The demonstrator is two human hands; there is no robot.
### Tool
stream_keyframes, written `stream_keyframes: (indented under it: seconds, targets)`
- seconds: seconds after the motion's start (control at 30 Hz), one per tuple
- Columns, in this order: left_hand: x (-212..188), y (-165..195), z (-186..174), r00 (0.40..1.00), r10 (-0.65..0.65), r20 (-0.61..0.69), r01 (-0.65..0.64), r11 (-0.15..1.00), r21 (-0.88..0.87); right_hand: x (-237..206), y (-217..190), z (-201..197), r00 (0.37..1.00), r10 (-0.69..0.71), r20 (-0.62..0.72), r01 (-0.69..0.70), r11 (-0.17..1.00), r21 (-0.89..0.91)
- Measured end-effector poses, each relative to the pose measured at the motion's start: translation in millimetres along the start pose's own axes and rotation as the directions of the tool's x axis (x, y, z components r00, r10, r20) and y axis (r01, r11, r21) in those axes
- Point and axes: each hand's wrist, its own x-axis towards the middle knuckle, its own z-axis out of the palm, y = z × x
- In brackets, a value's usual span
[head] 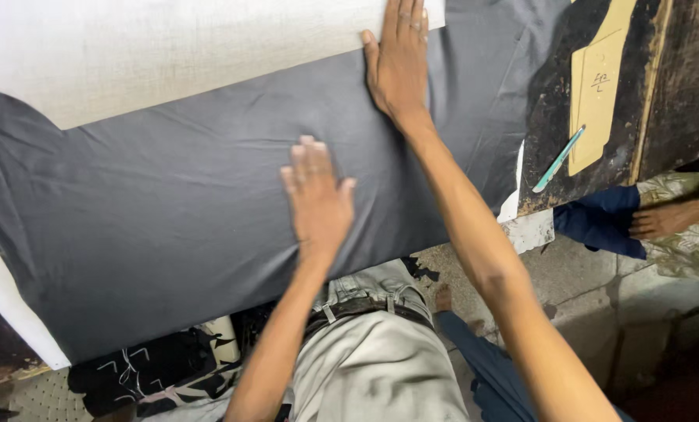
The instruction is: The person smooths a large piece of dark gray fabric on a worktable, places a cardboard pattern on it, and traces the outline with a pen. They then cut the fabric along the traced line using a rotary cutter and remove the patterned piece. The person repeats the process with a smaller pattern piece.
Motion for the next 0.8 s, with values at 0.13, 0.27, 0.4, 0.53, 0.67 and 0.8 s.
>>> stream_keyframes:
  seconds: [0.13,0.27,0.4,0.53,0.67,0.8]
  targets:
    - [-15,96,57,0.795,0.553,0.249,-0.603,0.766,0.223,-7,-56,11,0.999,-0.033,-0.033,0.039,0.981,0.189]
    - [-34,124,82,0.703,0.705,0.092,-0.695,0.709,-0.120,-93,-132,25,0.890,-0.430,0.152,0.363,0.870,0.334]
    - [-30,96,77,0.585,0.807,0.081,-0.785,0.588,-0.195,-148,-95,10,0.702,-0.676,0.222,0.601,0.731,0.323]
    - [-43,55,35,0.651,0.684,0.329,-0.377,0.668,-0.642,-127,24,-15,0.843,-0.521,0.131,0.510,0.853,0.112]
    - [-23,17,-21,0.860,0.395,0.323,0.052,0.562,-0.825,-85,110,-63,0.986,-0.146,0.080,0.145,0.989,0.020]
    - [38,-48,-75,0.998,-0.033,-0.048,-0.013,0.672,-0.741,-73,124,-78,1.000,-0.016,-0.019,0.016,0.999,0.037]
